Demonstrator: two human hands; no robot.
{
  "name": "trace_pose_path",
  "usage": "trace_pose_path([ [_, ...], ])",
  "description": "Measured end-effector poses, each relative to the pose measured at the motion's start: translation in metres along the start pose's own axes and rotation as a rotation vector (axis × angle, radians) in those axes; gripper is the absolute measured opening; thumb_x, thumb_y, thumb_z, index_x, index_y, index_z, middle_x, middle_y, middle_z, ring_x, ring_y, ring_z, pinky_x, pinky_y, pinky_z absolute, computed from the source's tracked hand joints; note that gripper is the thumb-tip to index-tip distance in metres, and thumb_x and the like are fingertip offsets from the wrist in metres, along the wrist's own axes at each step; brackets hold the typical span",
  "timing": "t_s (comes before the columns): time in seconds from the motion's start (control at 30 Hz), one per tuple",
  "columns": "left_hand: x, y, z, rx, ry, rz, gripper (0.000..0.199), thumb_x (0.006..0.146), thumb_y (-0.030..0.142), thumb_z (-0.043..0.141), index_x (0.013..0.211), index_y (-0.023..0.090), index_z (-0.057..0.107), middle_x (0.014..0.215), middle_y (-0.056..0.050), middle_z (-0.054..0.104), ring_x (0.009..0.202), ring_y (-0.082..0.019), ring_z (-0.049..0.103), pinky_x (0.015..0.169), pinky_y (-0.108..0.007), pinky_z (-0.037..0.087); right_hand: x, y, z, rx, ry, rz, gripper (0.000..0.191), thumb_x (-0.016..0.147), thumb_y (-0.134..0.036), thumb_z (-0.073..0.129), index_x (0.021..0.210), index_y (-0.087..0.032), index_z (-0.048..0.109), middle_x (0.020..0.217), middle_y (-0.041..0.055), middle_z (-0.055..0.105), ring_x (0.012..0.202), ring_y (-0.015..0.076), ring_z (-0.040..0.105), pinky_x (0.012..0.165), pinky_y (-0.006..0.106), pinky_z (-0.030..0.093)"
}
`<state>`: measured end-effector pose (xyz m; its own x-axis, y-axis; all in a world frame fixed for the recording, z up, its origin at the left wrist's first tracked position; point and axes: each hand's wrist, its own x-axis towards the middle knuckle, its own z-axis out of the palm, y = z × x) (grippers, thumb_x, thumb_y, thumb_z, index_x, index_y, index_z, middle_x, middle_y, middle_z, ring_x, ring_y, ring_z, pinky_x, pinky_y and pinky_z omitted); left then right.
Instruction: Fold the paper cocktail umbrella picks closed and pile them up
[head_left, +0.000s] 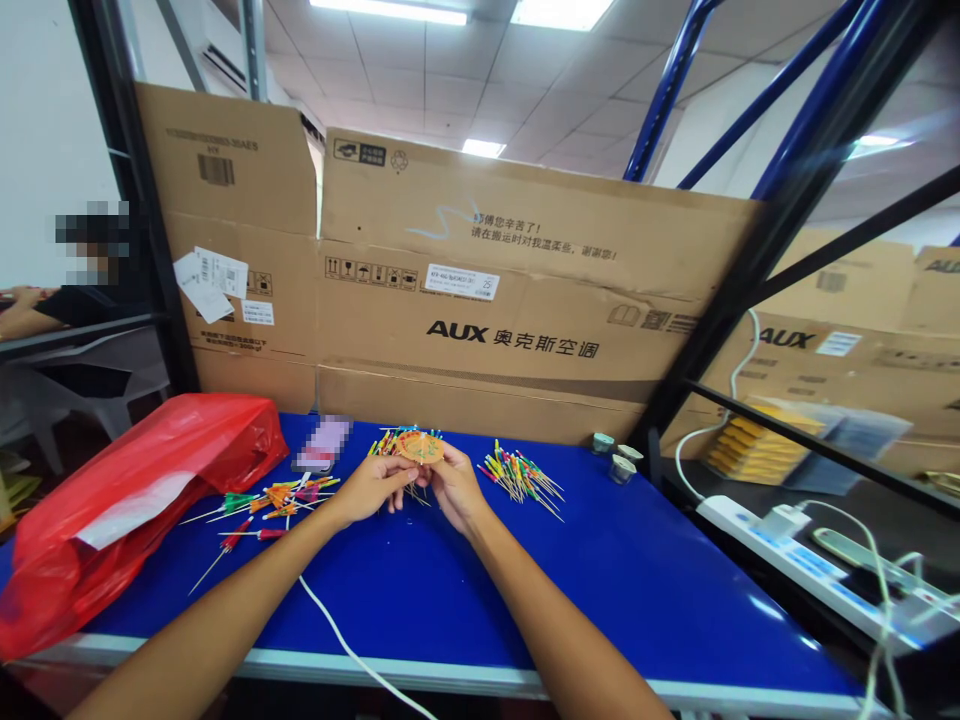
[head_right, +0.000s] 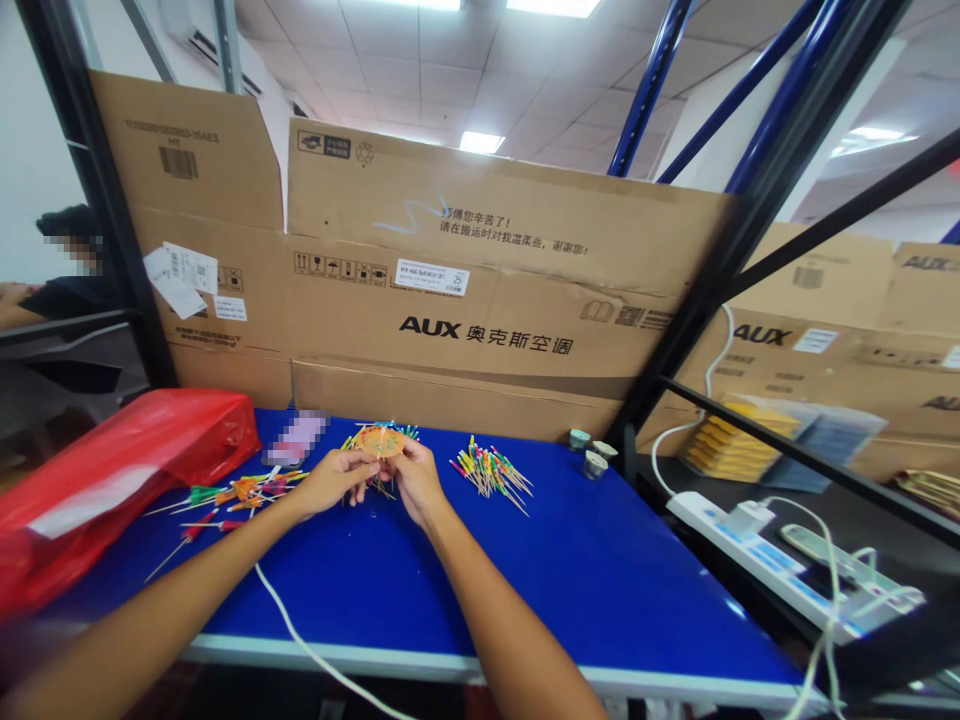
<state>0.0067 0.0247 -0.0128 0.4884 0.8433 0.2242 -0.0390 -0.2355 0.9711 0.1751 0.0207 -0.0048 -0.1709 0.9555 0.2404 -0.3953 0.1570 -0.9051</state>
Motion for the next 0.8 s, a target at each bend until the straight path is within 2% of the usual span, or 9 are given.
trace_pose_path([
  [0.13, -0.001, 0.003, -0.001, -0.001, 0.033, 0.013, 0.038, 0.085, 0.049, 0.065, 0.093, 0.012, 0.073, 0.056, -0.001, 0.067, 0.036, -0.009, 0.052, 0.039, -0.02, 0.037, 0.001, 0.001, -0.001, -0.128, -0.038, -0.015, 0.028, 0.071, -0.041, 0.081, 0.077, -0.016, 0.07, 0.071, 0.0012, 0.064, 0.059, 0.0112, 0.05, 0.056, 0.024, 0.039],
  [0.27, 0.001, 0.003, -0.001, -0.005, 0.067, 0.011, 0.038, 0.082, 0.048, 0.068, 0.095, 0.012, 0.073, 0.063, -0.004, 0.071, 0.036, -0.009, 0.052, 0.038, -0.019, 0.033, 0.003, 0.0, -0.002, -0.204, -0.055, -0.026, 0.035, 0.073, -0.05, 0.077, 0.078, -0.017, 0.067, 0.069, 0.001, 0.06, 0.059, 0.0115, 0.046, 0.054, 0.024, 0.037],
  [0.47, 0.006, 0.004, -0.011, -0.085, 0.325, 0.063, 0.04, 0.077, 0.049, 0.072, 0.093, 0.012, 0.072, 0.063, -0.001, 0.067, 0.038, -0.006, 0.041, 0.038, -0.019, 0.027, 0.005, -0.005, -0.009, -0.339, -0.048, -0.073, 0.037, 0.077, -0.054, 0.072, 0.08, -0.017, 0.069, 0.062, -0.0013, 0.054, 0.054, 0.0105, 0.038, 0.051, 0.023, 0.032],
  [0.6, 0.006, 0.005, -0.015, -0.129, 0.314, 0.061, 0.048, 0.076, 0.049, 0.074, 0.107, 0.012, 0.071, 0.061, 0.0, 0.064, 0.038, -0.005, 0.037, 0.038, -0.019, 0.022, 0.001, -0.001, -0.006, -0.465, -0.108, -0.048, 0.037, 0.078, -0.053, 0.071, 0.078, -0.016, 0.069, 0.057, -0.004, 0.05, 0.052, 0.009, 0.034, 0.05, 0.022, 0.029],
  [0.8, 0.009, 0.005, -0.012, -0.123, 0.372, 0.085, 0.04, 0.071, 0.047, 0.079, 0.089, 0.012, 0.071, 0.06, 0.001, 0.062, 0.042, -0.006, 0.041, 0.04, -0.018, 0.025, -0.002, 0.007, 0.0, -0.591, -0.186, -0.07, 0.039, 0.075, -0.054, 0.074, 0.075, -0.015, 0.07, 0.062, -0.0017, 0.056, 0.055, 0.01, 0.04, 0.05, 0.021, 0.029],
])
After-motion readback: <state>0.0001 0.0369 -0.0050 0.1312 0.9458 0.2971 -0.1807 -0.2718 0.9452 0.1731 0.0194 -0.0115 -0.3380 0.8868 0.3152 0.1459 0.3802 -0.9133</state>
